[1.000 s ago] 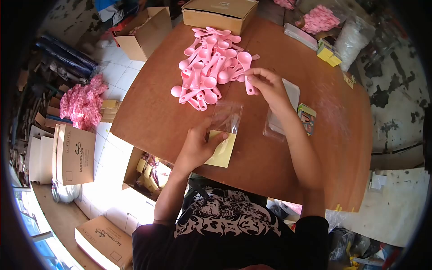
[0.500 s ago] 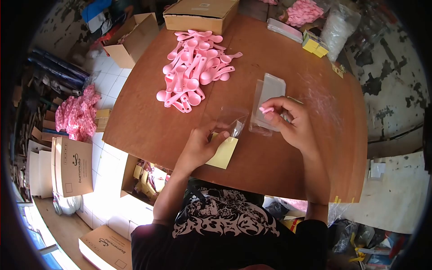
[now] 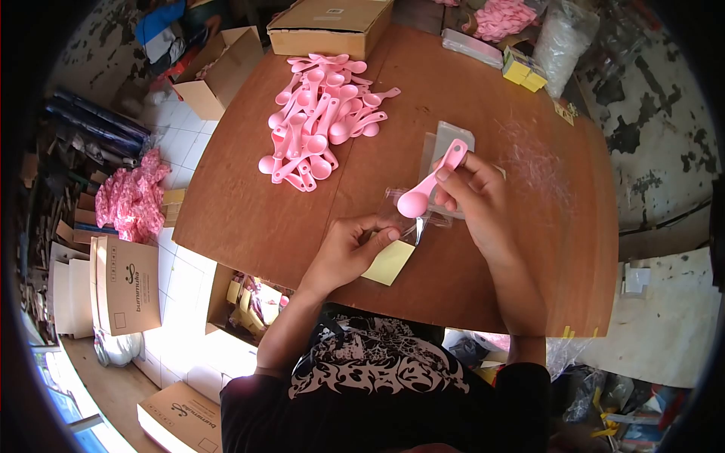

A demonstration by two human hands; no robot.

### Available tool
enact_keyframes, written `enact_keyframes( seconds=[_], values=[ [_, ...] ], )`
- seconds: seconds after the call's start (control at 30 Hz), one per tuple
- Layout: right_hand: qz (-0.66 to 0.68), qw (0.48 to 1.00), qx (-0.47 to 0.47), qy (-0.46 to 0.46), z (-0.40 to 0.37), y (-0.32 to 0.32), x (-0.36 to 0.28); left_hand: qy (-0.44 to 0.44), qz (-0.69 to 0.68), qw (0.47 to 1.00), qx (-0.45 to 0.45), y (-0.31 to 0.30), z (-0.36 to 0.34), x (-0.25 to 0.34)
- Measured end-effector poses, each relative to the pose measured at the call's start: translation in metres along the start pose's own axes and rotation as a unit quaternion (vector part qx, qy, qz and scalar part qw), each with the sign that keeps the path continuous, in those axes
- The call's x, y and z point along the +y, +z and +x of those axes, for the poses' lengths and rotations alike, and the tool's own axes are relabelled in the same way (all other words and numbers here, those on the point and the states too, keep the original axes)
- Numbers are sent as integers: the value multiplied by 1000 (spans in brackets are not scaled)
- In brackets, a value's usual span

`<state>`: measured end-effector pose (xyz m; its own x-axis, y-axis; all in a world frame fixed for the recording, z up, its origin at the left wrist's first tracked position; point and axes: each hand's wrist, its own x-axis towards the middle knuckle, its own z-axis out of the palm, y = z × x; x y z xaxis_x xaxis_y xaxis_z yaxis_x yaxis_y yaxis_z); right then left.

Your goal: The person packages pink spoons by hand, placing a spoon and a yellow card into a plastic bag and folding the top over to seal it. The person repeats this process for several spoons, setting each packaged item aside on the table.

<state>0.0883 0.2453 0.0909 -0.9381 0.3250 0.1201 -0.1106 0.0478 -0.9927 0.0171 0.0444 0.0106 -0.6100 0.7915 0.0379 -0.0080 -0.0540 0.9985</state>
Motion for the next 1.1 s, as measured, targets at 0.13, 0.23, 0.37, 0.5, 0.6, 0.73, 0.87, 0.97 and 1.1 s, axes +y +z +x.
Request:
enact_keyframes(
  seconds=[0.13, 0.23, 0.37, 0.5, 0.6, 0.73, 0.87, 0.97, 1.1],
  values=[
    [-6, 999, 40, 10, -2, 11, 12, 43, 74, 996, 34, 3, 4, 1],
    [-32, 999, 35, -18, -4, 13, 20, 51, 85, 995, 25, 5, 4, 3],
    [-85, 995, 10, -48, -9, 13, 32, 41, 41, 998, 13, 7, 4, 8],
    [-76, 993, 28, -91, -14, 18, 20, 86, 35, 995, 41, 9, 5, 3],
    [-74, 992, 43, -98, -16, 16, 18, 3, 57, 998, 3, 8, 1, 9],
    [-322, 909, 7, -264, -22, 13, 11, 69, 58, 996, 21, 10, 0, 11],
    [-281, 935, 1, -219, -25, 15, 10, 51, 72, 996, 5, 7, -3, 14],
    [-171, 978, -85, -79, -25, 11, -2, 87, 47, 995, 18, 8, 0, 6],
    [-253, 933, -27, -255, -17, 2, -31, 177, -19, 979, 96, 13, 0, 15]
  ],
)
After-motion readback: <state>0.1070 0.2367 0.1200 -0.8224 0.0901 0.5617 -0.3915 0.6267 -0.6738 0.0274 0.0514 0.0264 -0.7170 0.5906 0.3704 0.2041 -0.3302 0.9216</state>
